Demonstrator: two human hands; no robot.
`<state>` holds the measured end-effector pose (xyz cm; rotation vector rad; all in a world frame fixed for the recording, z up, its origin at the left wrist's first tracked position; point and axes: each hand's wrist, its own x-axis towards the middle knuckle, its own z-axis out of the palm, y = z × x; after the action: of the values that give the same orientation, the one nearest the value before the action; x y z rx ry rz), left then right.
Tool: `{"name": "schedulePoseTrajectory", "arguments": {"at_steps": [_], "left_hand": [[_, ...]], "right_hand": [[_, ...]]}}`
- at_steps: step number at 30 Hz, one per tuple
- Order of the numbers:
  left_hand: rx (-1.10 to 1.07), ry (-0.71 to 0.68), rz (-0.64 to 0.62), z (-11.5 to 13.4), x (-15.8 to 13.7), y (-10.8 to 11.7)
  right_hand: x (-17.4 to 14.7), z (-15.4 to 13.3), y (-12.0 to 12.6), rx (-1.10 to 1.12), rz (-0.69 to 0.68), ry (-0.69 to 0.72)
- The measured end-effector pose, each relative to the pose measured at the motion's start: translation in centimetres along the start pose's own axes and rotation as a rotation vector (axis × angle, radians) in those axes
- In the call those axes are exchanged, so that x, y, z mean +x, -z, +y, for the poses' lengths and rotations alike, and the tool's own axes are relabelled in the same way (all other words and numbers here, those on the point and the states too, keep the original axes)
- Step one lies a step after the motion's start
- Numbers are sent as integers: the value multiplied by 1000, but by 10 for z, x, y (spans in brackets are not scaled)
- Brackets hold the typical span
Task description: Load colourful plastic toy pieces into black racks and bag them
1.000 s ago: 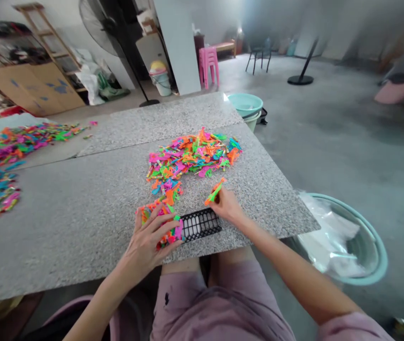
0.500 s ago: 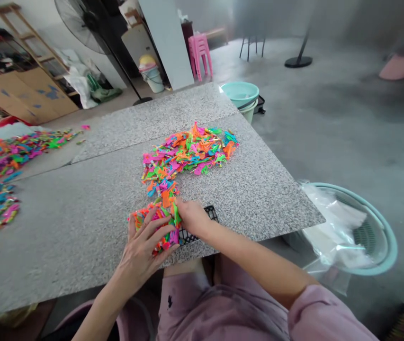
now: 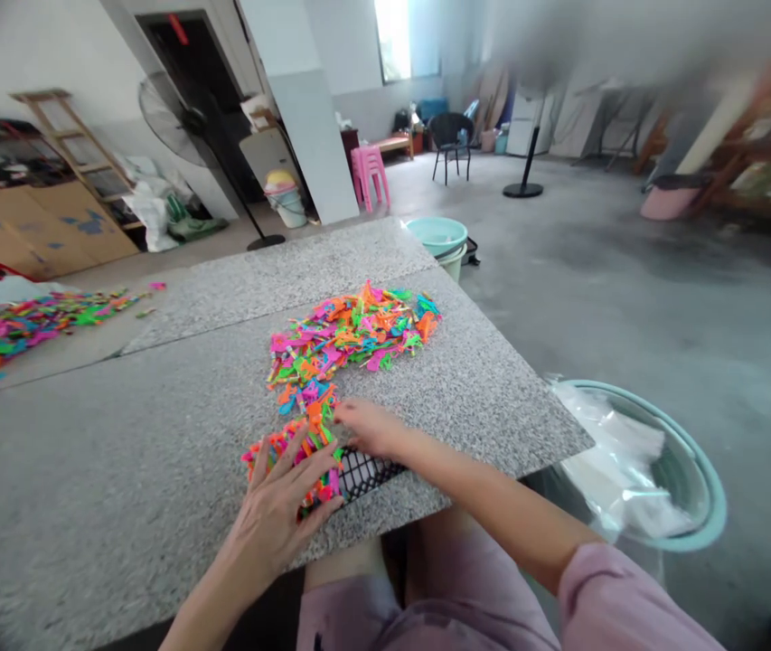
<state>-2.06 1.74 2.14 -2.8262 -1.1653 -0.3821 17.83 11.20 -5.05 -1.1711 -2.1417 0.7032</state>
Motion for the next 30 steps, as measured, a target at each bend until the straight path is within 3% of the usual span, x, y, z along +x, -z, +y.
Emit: {"name": "schedulePoseTrajectory", "arguments": {"at_steps": [4,6,11,13,16,18,23,25,27,30], "left_hand": [[23,-35,28,0,1,-1],[41,-44,52,-1,1,-3],[26,-40,57,-2,-2,-7],[-3,-17,37,-2,-2,-7],[-49,6,9,-1,-2,-5],[-69,11,-17,1,0,-2],[-103,68,-52,7,1,3],[-126,92,-59,9,1,2],[-148,99,-60,10,1,0],[-165,101,-53,10,1,-1]], "right_hand": [[18,47,59,-581,189,-255],[15,59,75,-690,134,-262],[-35,37,51,-823,-29,-98],[-51,21,44,-806,-78,-89],[-48,18,56,-754,-127,-117],[-34,34,74,-789,-167,-101],[-16,84,108,-786,-371,197],[-29,92,110,-707,-314,174],[-49,87,101,-549,-144,65],[-82,55,61,-113,124,-190]]}}
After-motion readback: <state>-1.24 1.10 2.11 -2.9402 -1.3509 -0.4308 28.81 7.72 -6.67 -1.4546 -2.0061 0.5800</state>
